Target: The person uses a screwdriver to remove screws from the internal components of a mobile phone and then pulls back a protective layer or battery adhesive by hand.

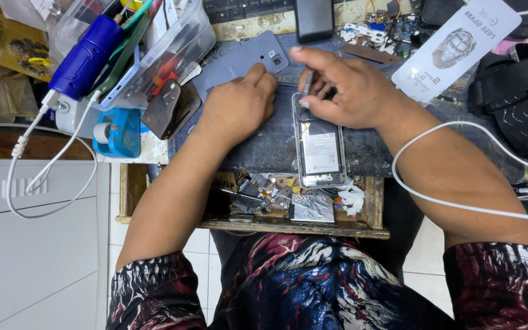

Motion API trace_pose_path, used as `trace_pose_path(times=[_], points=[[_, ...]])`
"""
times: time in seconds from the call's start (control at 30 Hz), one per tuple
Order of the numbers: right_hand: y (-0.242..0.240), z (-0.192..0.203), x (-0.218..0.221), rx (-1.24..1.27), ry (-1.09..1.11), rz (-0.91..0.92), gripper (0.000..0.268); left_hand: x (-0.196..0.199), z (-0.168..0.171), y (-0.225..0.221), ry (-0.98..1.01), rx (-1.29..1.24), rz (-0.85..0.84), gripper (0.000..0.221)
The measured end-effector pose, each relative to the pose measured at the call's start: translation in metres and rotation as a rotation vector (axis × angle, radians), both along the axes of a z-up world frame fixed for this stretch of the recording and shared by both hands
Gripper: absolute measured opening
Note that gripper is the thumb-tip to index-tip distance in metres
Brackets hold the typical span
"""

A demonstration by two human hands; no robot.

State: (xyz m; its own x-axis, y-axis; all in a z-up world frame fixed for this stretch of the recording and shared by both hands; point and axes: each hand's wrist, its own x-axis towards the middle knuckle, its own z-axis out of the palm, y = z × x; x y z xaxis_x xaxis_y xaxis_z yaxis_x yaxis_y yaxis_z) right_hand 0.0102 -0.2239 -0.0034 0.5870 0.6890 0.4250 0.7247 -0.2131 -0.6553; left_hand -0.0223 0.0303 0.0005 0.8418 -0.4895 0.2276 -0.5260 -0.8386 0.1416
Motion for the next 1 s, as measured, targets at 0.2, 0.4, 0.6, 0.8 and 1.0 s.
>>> trace_pose_path(times=[0.2, 0.4, 0.6, 0.8, 1.0], points=[[0.008, 0.004, -0.007, -0.009, -0.059, 0.019, 0.073, -0.009, -0.01, 0.015, -0.095, 0.102, 0.097, 0.012], [0.011, 0.006, -0.011, -0.035, -0.156, -0.01, 0.07, -0.014, -0.01, 0.019, -0.107, 0.068, 0.109, 0.015], [0.013, 0.006, -0.013, -0.025, -0.219, -0.028, 0.07, -0.024, -0.002, 0.014, -0.174, -0.083, 0.159, 0.016], [0.013, 0.004, -0.012, -0.062, -0.189, -0.089, 0.073, -0.034, 0.001, 0.0, -0.14, -0.363, 0.131, 0.01], [0.011, 0.004, -0.012, -0.062, -0.095, -0.136, 0.077, -0.038, -0.006, -0.017, -0.079, -0.59, 0.116, 0.009]])
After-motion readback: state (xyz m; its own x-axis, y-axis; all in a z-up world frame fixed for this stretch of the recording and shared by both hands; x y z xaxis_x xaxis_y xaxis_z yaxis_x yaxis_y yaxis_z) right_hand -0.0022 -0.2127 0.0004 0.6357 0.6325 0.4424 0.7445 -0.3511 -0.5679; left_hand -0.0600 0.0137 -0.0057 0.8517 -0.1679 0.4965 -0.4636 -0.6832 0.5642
